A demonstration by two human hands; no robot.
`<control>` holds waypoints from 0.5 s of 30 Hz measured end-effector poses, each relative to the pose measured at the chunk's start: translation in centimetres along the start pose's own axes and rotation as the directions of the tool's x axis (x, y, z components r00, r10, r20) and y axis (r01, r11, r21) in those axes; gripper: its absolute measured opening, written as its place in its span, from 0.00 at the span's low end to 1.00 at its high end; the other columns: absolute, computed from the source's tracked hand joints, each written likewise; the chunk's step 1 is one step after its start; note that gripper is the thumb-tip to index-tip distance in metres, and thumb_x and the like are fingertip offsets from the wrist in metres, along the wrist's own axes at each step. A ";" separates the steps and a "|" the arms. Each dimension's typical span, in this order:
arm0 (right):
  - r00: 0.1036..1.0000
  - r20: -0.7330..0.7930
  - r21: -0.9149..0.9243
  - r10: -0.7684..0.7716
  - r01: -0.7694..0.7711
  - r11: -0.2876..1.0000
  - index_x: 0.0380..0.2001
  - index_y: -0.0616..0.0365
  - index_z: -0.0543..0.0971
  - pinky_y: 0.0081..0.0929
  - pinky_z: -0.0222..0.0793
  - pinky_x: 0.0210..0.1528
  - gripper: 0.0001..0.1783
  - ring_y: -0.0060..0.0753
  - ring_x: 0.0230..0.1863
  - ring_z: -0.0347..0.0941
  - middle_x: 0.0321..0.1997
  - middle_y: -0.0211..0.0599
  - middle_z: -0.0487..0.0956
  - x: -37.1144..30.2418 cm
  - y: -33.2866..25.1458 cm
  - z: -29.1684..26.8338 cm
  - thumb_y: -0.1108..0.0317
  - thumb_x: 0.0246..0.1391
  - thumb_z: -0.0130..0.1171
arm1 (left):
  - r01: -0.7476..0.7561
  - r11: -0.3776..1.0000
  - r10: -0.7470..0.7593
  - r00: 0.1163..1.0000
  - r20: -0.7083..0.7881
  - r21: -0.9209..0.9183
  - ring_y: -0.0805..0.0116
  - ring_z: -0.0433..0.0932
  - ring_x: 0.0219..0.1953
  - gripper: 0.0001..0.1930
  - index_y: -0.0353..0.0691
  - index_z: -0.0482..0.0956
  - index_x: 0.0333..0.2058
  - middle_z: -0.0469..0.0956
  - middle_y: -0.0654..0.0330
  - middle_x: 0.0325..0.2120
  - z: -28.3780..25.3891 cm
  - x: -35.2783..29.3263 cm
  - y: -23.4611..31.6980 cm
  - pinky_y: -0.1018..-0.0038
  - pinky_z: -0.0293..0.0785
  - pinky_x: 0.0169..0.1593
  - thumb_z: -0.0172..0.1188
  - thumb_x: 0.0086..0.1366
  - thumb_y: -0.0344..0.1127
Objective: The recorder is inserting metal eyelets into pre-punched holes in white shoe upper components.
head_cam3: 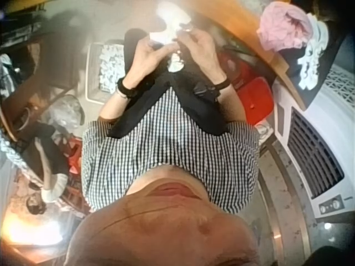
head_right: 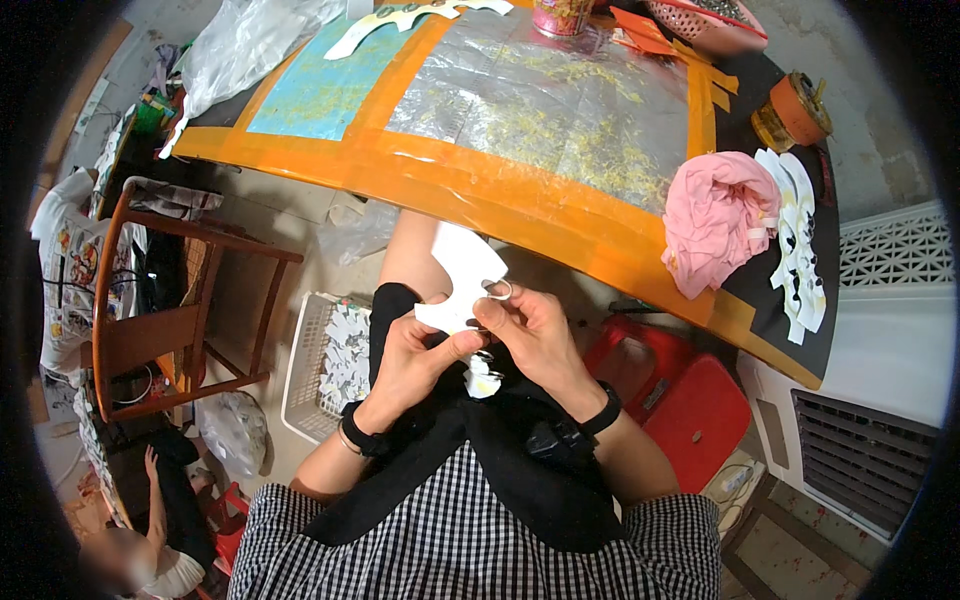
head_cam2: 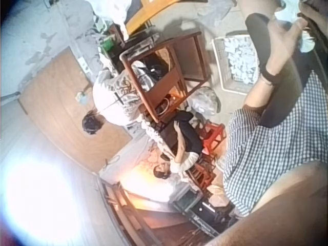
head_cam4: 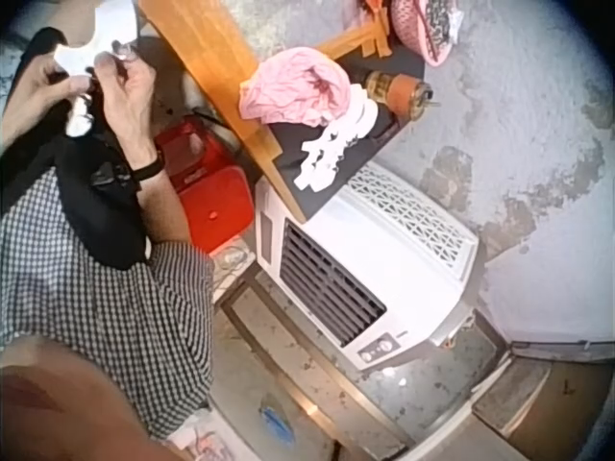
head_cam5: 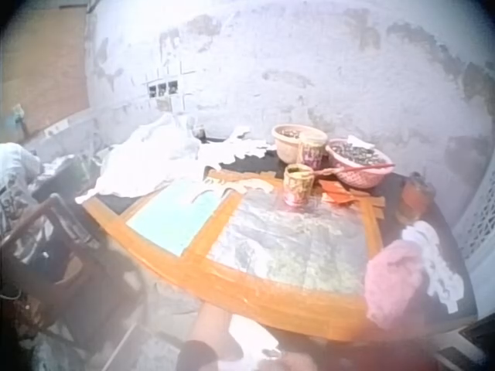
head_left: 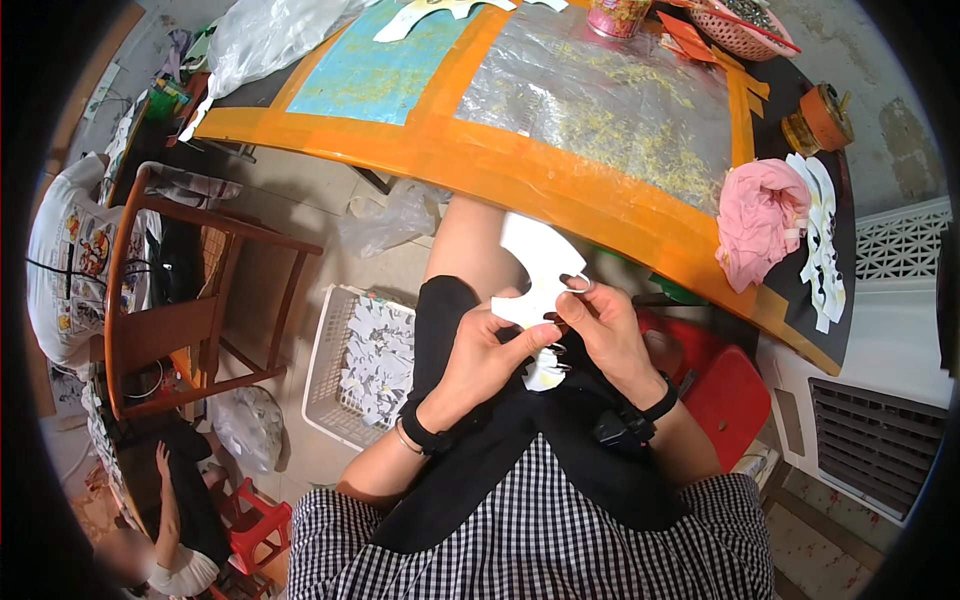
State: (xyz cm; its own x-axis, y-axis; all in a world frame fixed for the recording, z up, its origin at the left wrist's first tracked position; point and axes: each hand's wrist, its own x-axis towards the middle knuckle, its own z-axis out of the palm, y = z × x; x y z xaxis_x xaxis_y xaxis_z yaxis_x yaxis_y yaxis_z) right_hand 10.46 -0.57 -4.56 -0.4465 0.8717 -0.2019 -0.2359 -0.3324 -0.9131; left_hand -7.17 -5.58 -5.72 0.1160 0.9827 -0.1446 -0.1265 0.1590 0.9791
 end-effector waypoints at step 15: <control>0.996 -0.088 -0.080 0.006 -0.014 0.997 0.37 0.68 0.80 0.15 0.69 0.31 0.14 0.12 0.31 0.73 0.31 0.28 0.80 0.4 -1.1 0.0 0.64 0.65 0.65 | 0.235 0.960 -0.219 0.969 0.111 -0.155 0.79 0.80 0.37 0.17 0.29 0.85 0.43 0.85 0.63 0.37 0.0 -0.3 0.2 0.79 0.77 0.45 0.68 0.68 0.41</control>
State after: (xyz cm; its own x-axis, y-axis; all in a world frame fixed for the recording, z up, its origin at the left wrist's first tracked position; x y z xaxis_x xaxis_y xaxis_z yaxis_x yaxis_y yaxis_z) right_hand 10.58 0.18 -3.65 -0.3702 0.8979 -0.2383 -0.1598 -0.3142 -0.9358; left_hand -7.22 -5.83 -5.47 0.2495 0.9072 -0.3388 -0.2470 0.3979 0.8835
